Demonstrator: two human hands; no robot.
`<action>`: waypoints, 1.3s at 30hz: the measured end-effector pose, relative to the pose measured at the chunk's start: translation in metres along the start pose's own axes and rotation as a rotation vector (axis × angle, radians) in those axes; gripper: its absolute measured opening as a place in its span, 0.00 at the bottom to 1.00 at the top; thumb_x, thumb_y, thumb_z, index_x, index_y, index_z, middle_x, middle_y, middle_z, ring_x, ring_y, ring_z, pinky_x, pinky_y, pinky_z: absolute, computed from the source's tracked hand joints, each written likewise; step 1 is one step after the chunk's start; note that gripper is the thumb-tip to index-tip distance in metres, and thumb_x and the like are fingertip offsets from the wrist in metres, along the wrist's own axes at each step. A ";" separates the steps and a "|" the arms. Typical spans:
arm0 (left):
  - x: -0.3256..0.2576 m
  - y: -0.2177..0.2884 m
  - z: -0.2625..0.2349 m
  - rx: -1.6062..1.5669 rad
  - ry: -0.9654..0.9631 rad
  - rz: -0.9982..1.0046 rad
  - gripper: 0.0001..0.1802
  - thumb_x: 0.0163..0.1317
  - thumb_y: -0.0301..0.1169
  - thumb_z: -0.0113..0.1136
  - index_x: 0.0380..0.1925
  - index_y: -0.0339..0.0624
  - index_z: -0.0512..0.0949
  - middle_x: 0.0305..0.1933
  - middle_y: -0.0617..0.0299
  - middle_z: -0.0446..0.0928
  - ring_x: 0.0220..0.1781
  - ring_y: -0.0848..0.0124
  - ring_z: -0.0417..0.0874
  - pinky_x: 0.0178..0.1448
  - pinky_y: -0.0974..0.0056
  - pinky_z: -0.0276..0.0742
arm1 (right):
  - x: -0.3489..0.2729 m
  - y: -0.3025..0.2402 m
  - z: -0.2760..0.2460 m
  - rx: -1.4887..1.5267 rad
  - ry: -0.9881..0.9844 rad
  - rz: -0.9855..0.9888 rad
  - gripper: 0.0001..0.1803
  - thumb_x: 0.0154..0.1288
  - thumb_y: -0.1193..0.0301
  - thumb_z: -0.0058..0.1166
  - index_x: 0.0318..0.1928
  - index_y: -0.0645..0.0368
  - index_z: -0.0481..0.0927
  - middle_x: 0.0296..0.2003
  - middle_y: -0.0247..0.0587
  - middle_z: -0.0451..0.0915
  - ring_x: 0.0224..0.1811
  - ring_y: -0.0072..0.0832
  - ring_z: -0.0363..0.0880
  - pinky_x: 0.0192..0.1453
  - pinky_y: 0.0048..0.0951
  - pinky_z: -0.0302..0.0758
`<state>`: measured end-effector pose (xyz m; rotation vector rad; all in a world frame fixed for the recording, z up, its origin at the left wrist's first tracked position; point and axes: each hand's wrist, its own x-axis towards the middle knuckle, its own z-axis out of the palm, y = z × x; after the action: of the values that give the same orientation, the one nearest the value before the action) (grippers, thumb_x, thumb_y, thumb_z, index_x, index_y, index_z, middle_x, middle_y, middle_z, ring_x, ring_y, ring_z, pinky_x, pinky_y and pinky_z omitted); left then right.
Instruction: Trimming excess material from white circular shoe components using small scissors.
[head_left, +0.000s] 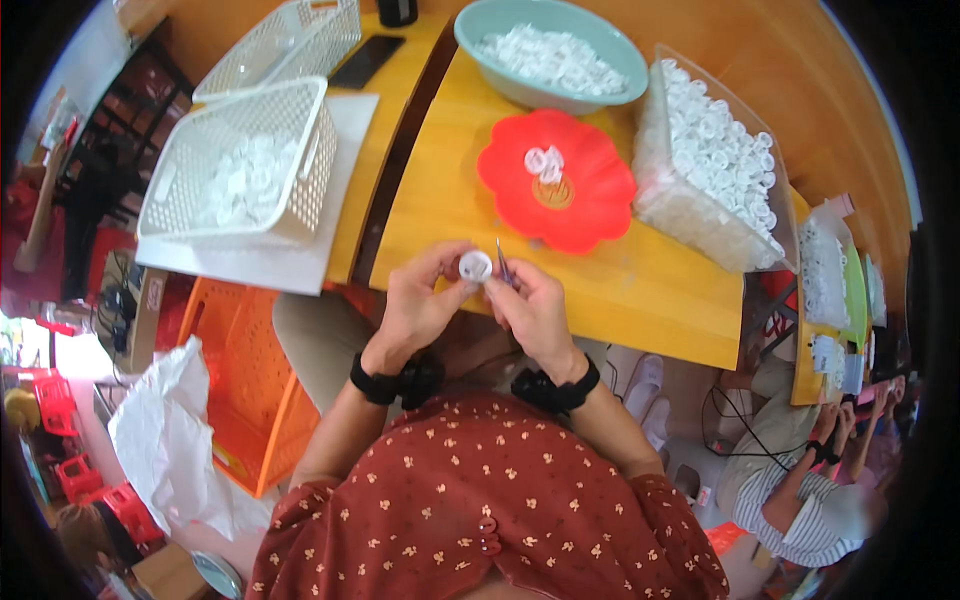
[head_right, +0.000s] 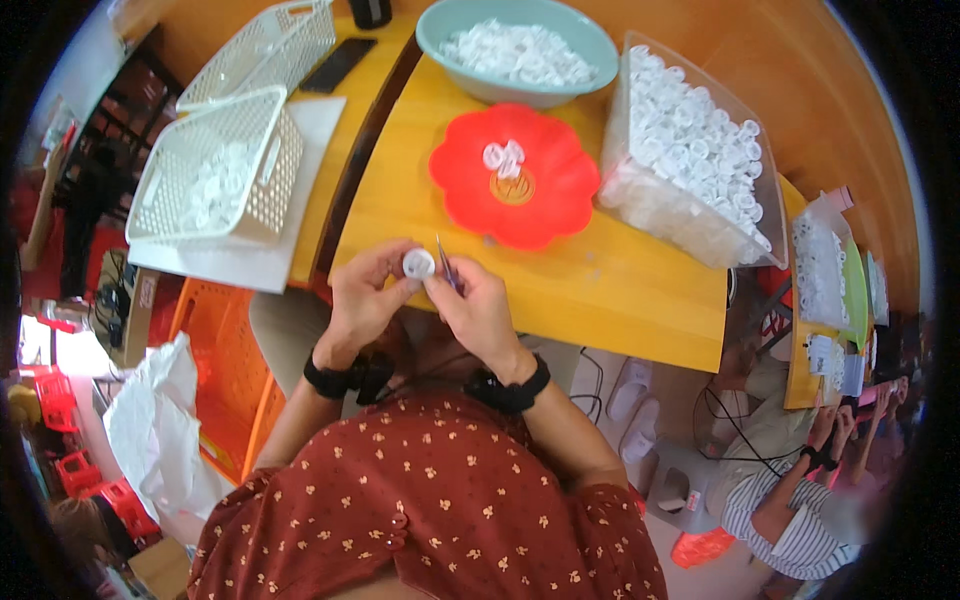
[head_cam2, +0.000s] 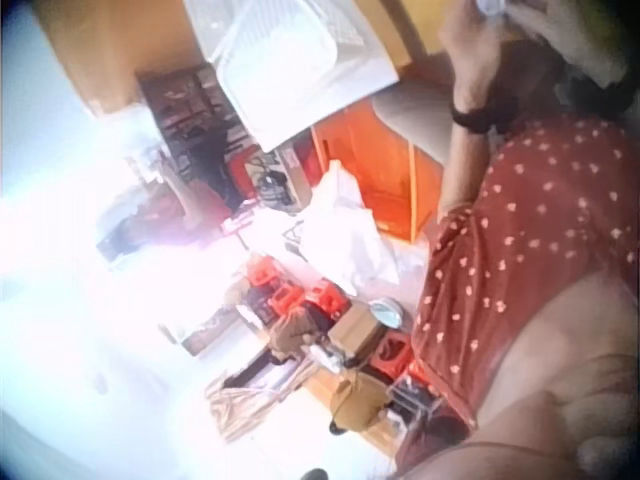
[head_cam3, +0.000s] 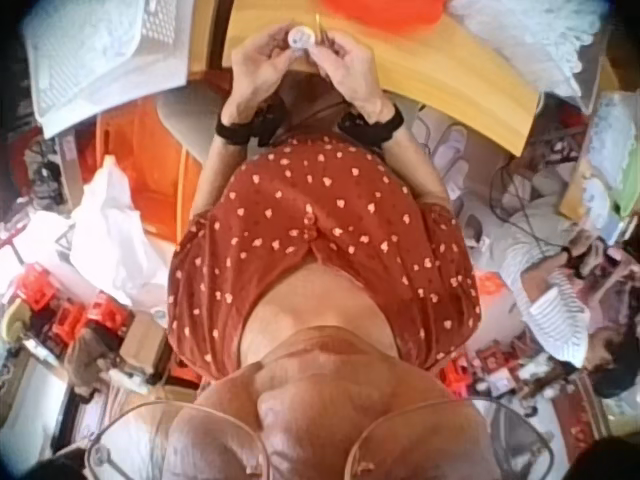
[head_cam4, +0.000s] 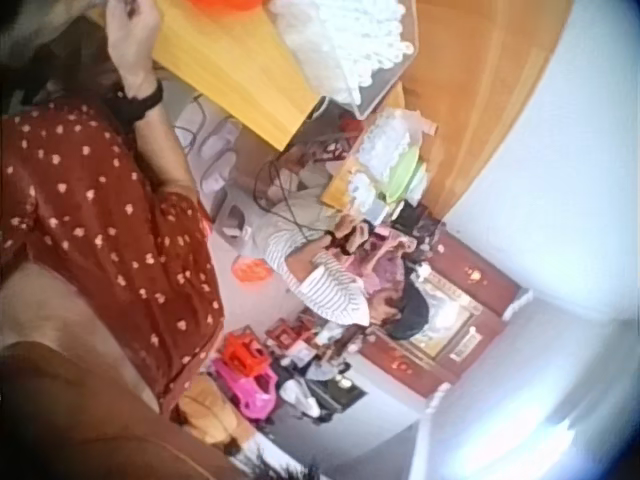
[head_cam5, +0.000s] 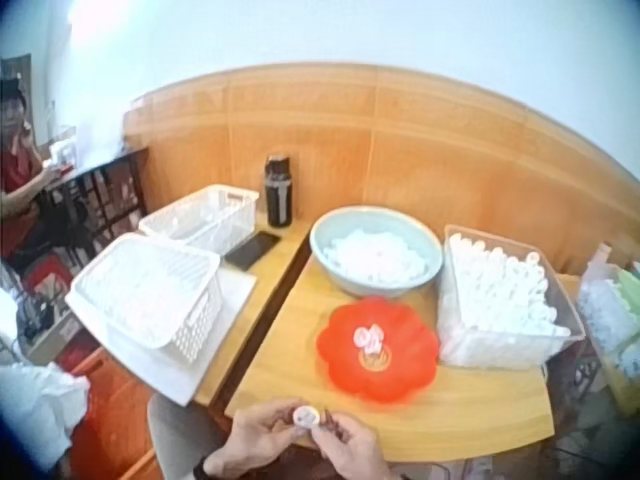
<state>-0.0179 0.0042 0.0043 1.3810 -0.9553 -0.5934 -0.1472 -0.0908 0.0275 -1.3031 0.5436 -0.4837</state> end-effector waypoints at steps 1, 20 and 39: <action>-0.001 -0.002 -0.001 -0.008 0.012 -0.026 0.21 0.51 0.14 0.59 0.48 0.30 0.71 0.45 0.58 0.76 0.46 0.73 0.77 0.49 0.69 0.74 | 0.004 0.000 0.004 -0.026 0.016 -0.018 0.07 0.63 0.74 0.50 0.38 0.65 0.74 0.22 0.28 0.72 0.19 0.10 0.66 0.22 0.14 0.63; 0.011 0.000 -0.011 -0.166 -0.121 -0.251 0.13 0.59 0.21 0.54 0.45 0.32 0.74 0.40 0.62 0.79 0.41 0.77 0.77 0.44 0.71 0.73 | 0.017 0.016 0.008 -0.075 0.119 0.002 0.04 0.62 0.76 0.49 0.35 0.65 0.75 0.21 0.25 0.70 0.20 0.08 0.62 0.22 0.14 0.61; 0.007 -0.016 -0.016 -0.433 -0.045 -0.181 0.15 0.59 0.23 0.56 0.47 0.31 0.74 0.41 0.59 0.78 0.40 0.75 0.77 0.44 0.70 0.74 | 0.000 -0.001 0.003 -0.804 -0.157 -0.229 0.23 0.59 0.78 0.44 0.56 0.67 0.66 0.39 0.60 0.76 0.40 0.51 0.75 0.43 0.42 0.72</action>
<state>0.0023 0.0049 -0.0088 1.0723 -0.6885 -0.9130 -0.1449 -0.0884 0.0286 -2.1697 0.4720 -0.3501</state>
